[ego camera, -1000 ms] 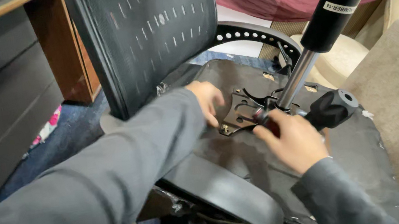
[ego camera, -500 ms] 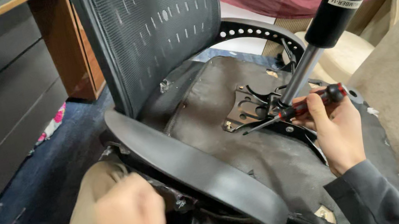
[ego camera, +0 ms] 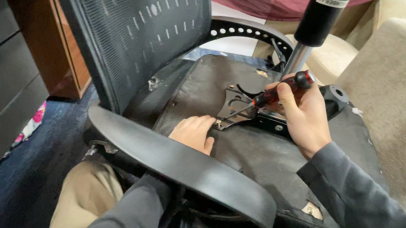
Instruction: The person uses a screwdriver to tighten screws on the underside of an office chair seat. They work on the central metal mounting plate, securing it to the chair frame.
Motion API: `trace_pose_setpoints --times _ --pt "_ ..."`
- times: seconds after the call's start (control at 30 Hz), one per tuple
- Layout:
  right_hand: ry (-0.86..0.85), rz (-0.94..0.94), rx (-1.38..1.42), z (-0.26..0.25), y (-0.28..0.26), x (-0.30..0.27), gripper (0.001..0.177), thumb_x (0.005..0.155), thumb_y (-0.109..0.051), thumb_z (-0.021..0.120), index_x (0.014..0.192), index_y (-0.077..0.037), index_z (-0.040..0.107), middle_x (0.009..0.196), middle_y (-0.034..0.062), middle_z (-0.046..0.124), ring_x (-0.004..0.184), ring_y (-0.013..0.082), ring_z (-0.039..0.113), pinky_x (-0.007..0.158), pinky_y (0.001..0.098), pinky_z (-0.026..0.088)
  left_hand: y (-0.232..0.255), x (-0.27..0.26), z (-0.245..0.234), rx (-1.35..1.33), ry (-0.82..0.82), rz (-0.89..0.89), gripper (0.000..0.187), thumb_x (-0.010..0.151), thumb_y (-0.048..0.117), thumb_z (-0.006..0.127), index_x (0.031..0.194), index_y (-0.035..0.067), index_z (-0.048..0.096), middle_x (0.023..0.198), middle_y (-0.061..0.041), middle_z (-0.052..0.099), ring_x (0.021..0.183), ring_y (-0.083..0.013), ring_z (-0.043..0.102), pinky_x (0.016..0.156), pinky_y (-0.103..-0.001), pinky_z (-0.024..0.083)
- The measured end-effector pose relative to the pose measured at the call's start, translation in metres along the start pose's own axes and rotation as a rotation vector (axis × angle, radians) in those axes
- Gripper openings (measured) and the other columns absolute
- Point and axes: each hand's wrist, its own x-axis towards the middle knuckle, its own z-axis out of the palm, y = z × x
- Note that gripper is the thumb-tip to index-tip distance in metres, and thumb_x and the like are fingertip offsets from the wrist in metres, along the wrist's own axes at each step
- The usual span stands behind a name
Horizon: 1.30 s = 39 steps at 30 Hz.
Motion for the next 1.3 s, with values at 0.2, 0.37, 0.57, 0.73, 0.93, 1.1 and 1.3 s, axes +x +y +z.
trace_pose_setpoints --times 0.2,0.37,0.57,0.73,0.93,1.1,1.3 --pt "-0.047 -0.005 -0.059 0.007 0.008 0.01 0.018 0.106 -0.016 0.057 0.116 -0.002 0.049 0.111 0.0106 0.07 0.099 0.0176 0.071 0.085 0.0341 0.063 0.0 -0.002 0.002 0.038 0.047 0.055 0.046 0.085 0.014 0.065 0.131 0.007 0.064 0.136 -0.009 0.063 0.124 -0.0311 0.056 0.106 -0.044 0.043" --pt "-0.067 0.032 -0.071 0.01 0.011 0.015 0.021 0.104 -0.016 0.057 0.117 -0.004 0.047 0.109 0.0106 0.07 0.096 0.0179 0.071 0.084 0.0341 0.062 -0.004 -0.001 0.003 0.061 0.041 0.072 0.045 0.084 0.016 0.065 0.128 0.009 0.066 0.136 -0.008 0.063 0.123 -0.0301 0.056 0.105 -0.044 0.043" --pt "-0.054 0.047 -0.062 0.006 0.01 0.014 0.019 0.106 -0.017 0.056 0.117 -0.004 0.047 0.111 0.0108 0.07 0.098 0.0173 0.071 0.086 0.0334 0.063 0.0 -0.001 0.0 0.038 0.033 0.032 0.045 0.085 0.017 0.065 0.13 0.009 0.065 0.136 -0.007 0.063 0.125 -0.0286 0.055 0.106 -0.044 0.042" --pt "-0.015 0.069 -0.081 0.01 0.009 0.016 0.02 0.104 -0.014 0.059 0.116 -0.003 0.047 0.109 0.0109 0.071 0.095 0.0166 0.072 0.079 0.0314 0.063 0.008 -0.003 -0.008 0.033 0.025 0.001 0.043 0.088 0.017 0.064 0.13 0.01 0.065 0.137 -0.006 0.062 0.127 -0.0288 0.054 0.106 -0.044 0.041" --pt "-0.098 0.075 -0.024 0.014 0.007 0.023 0.039 0.093 -0.01 0.066 0.126 -0.008 0.045 0.114 0.0028 0.068 0.085 0.0107 0.069 0.062 0.0257 0.056 0.012 -0.002 -0.015 0.014 -0.011 -0.033 0.043 0.088 0.017 0.064 0.13 0.011 0.065 0.136 -0.005 0.063 0.127 -0.0271 0.055 0.107 -0.043 0.043" --pt "0.116 -0.045 -0.443 0.019 0.009 0.021 0.046 0.093 -0.014 0.081 0.125 -0.003 0.05 0.108 0.0101 0.071 0.086 0.0144 0.067 0.068 0.0271 0.053 0.015 -0.001 -0.016 0.018 0.03 0.007 0.043 0.085 0.016 0.065 0.127 0.01 0.066 0.136 -0.008 0.063 0.126 -0.0284 0.055 0.107 -0.043 0.043" --pt "-0.053 0.17 0.039 0.016 0.012 0.023 0.044 0.09 -0.016 0.069 0.129 -0.01 0.049 0.106 0.0017 0.069 0.076 0.0131 0.063 0.063 0.0287 0.051 0.016 -0.003 -0.02 0.022 0.016 0.008 0.041 0.087 0.015 0.064 0.128 0.009 0.066 0.137 -0.009 0.062 0.127 -0.0289 0.055 0.108 -0.044 0.042"
